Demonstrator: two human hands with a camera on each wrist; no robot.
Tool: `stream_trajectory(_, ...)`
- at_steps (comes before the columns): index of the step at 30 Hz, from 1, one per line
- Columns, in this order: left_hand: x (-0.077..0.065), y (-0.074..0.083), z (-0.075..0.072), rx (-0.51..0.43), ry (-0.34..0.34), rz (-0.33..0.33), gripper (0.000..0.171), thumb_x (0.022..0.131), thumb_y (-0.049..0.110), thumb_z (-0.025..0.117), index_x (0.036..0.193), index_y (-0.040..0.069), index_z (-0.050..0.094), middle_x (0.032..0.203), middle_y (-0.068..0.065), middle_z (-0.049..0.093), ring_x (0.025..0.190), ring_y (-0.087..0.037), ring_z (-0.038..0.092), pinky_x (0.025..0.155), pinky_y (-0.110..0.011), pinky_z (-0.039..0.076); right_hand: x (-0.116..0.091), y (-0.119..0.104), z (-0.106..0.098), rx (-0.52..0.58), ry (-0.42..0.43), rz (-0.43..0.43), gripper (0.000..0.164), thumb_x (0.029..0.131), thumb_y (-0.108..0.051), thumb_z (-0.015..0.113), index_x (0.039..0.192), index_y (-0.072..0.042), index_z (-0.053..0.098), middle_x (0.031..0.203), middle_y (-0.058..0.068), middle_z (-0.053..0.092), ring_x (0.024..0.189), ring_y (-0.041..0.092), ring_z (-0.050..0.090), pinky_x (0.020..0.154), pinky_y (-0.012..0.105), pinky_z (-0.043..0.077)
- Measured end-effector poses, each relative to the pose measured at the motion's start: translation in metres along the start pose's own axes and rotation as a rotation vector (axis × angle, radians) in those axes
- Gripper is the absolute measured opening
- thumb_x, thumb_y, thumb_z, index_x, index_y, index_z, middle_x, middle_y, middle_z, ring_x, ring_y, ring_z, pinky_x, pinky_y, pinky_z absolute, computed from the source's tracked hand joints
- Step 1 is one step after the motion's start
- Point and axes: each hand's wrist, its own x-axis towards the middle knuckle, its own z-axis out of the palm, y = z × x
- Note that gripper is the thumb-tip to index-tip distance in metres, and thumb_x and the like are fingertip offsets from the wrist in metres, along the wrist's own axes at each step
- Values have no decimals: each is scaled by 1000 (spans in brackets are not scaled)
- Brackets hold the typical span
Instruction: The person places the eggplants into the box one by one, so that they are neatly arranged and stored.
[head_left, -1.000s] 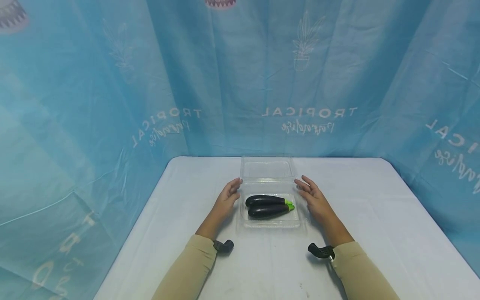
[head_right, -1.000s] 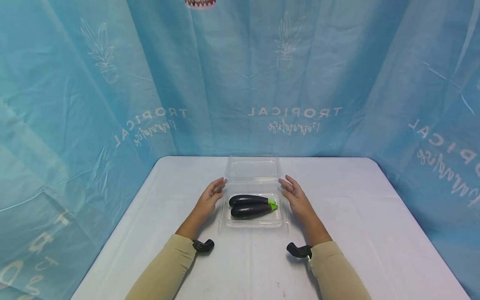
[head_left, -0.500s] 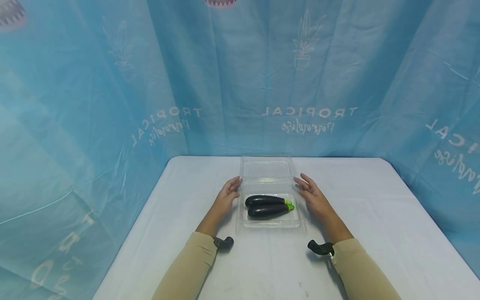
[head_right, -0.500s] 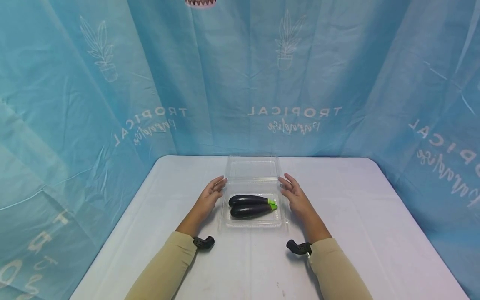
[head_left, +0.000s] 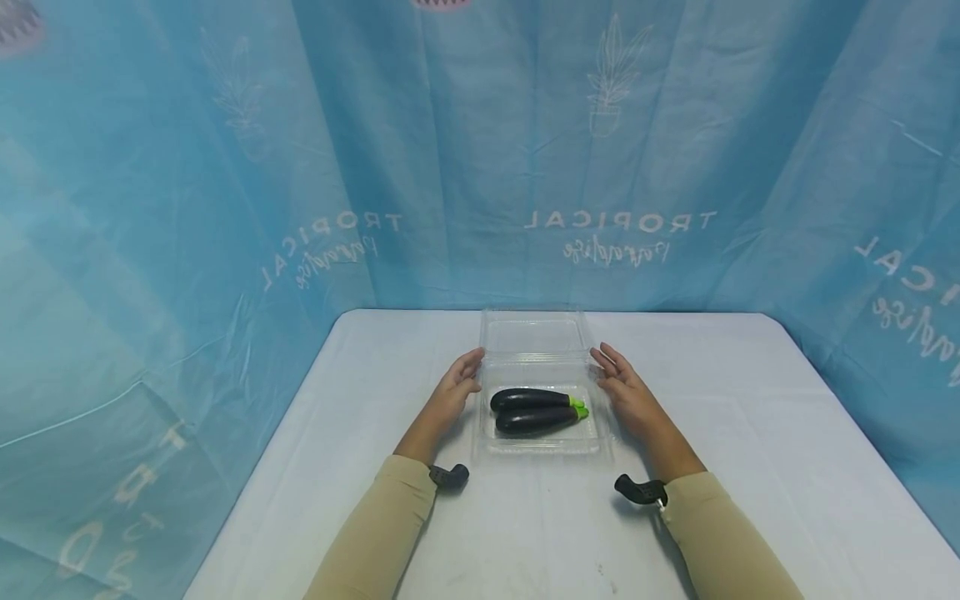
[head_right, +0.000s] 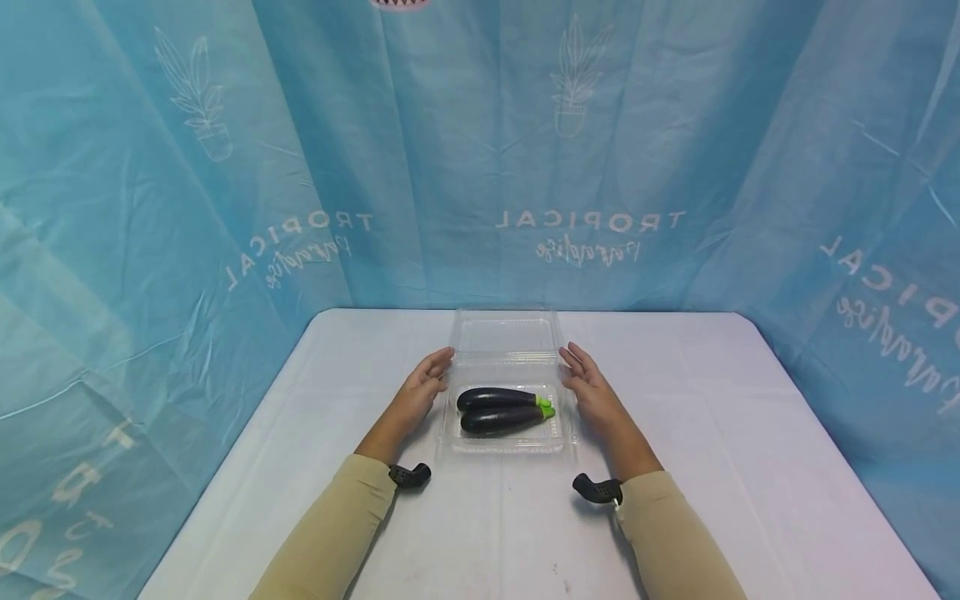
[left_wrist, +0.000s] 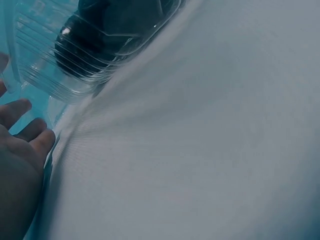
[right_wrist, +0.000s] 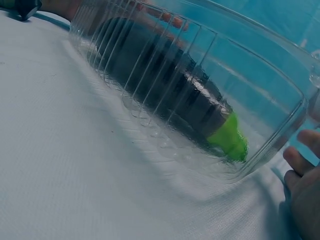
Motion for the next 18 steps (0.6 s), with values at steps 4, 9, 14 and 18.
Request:
stream_trajectory(4,1,-1,-1,1,4,-15,70,93,1,53,161,17,42,166,0,38,154,-25,31,125,-52,24,1,1,-2,38,-14,-4,71,104,13,37,166,2,5,173,18,14,158,41,9,126,58,1)
stream_trajectory(9,1,0,-2,-31,8,6,72,93,-3,54,161,19,42,165,5,39,154,-20,31,125,-47,26,2,2,-2,35,-13,-13,72,104,12,38,167,0,6,174,14,15,158,40,11,126,59,0)
stream_trajectory(14,2,0,-2,-60,15,21,75,93,-6,55,162,18,39,164,5,41,154,-21,31,125,-48,26,2,2,-1,14,8,-18,73,104,12,38,168,-4,8,174,12,18,157,39,14,127,59,4)
stream_trajectory(18,3,-3,-3,-107,6,51,79,93,-11,56,165,12,32,165,0,40,153,-22,31,125,-41,28,2,3,-1,35,8,-31,74,104,15,37,169,-7,8,173,13,18,156,41,14,126,57,9)
